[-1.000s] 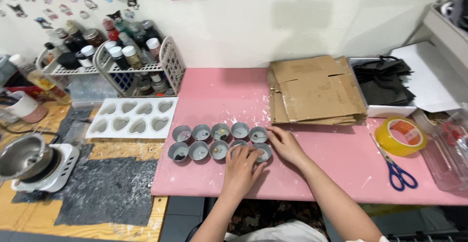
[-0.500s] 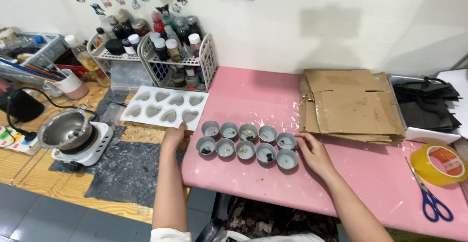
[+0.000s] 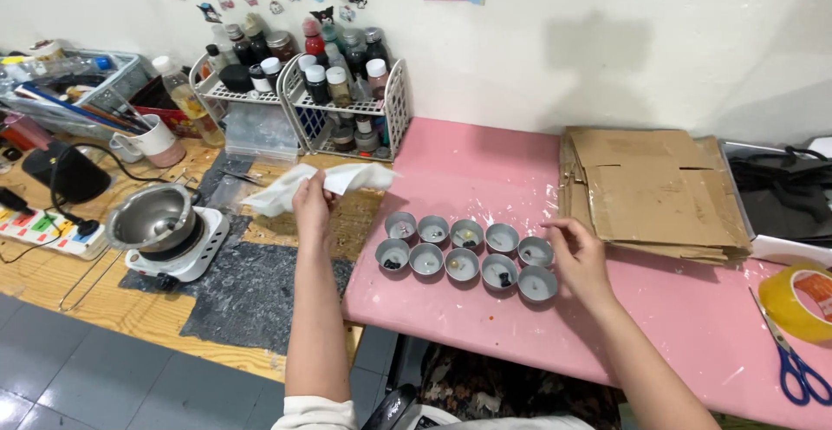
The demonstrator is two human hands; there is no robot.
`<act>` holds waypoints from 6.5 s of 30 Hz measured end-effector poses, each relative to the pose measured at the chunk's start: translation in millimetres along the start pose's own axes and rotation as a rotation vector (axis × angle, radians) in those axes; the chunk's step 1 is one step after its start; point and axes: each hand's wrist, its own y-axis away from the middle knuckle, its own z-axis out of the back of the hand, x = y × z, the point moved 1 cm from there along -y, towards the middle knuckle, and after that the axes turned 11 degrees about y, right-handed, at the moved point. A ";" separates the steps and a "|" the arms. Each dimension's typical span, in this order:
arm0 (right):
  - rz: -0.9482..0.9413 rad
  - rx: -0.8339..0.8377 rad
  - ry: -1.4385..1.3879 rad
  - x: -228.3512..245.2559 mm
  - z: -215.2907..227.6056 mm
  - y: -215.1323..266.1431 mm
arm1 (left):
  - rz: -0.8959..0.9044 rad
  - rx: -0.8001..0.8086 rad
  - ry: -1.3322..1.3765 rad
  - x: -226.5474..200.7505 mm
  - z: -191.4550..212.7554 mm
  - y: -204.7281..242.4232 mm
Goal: Organize small metal tins and heart-shaped wax items into cardboard boxes for shipping.
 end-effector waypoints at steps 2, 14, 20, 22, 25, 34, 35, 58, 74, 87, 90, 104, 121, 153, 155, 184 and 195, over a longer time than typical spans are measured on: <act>0.040 0.107 -0.096 31.4 -19.6 -4.1 | -0.048 0.031 -0.016 -23.9 -31.3 27.2; -0.109 0.691 -1.094 175.8 -81.0 -81.8 | -0.135 0.523 -0.314 -17.9 -173.4 115.7; 0.017 0.415 -1.073 141.4 -51.0 -125.6 | -0.602 0.808 -0.639 -15.8 -192.8 128.7; -0.014 0.350 -1.048 121.7 -43.5 -136.4 | -0.262 0.858 -0.635 7.2 -181.4 113.5; 0.009 0.336 -1.103 98.0 -29.7 -152.5 | 0.055 0.566 -0.385 28.5 -161.6 84.6; -0.244 0.355 -0.774 14.4 -38.3 -161.9 | 0.465 0.362 0.324 50.2 -136.4 56.1; -0.258 0.337 -0.615 2.9 -43.2 -164.0 | 0.493 0.317 0.184 53.1 -136.0 58.6; -0.008 0.144 0.614 -47.6 -31.9 -134.4 | 0.319 0.387 0.035 62.9 -138.6 121.4; 0.137 0.088 0.164 -24.2 43.9 -34.3 | -0.503 0.995 -1.189 108.7 -198.5 208.4; 0.320 -0.498 0.747 -76.5 131.6 -14.3 | -0.629 1.179 -1.276 160.5 -278.6 308.7; 0.378 -0.323 0.705 -109.3 132.3 -20.7 | -0.436 1.214 -1.324 156.8 -297.3 332.9; 0.316 -0.432 0.749 -103.9 122.6 -30.4 | -0.318 1.107 -1.058 253.7 -295.3 346.4; 0.380 -0.512 1.001 -84.0 149.9 -74.7 | -0.389 1.005 -1.127 214.3 -301.9 341.0; 0.324 -0.922 -0.411 -87.9 206.3 92.2 | -0.429 0.672 -0.241 149.7 -305.7 308.6; 0.282 -0.906 -0.364 -100.1 199.3 111.8 | -0.342 0.742 -0.237 151.6 -302.1 306.8; 0.520 -0.493 -0.140 -39.3 174.0 127.8 | -0.525 1.368 -0.030 146.7 -285.3 328.0; 0.570 -0.366 -0.254 -29.3 180.4 137.6 | -0.167 1.247 0.102 130.5 -301.6 325.9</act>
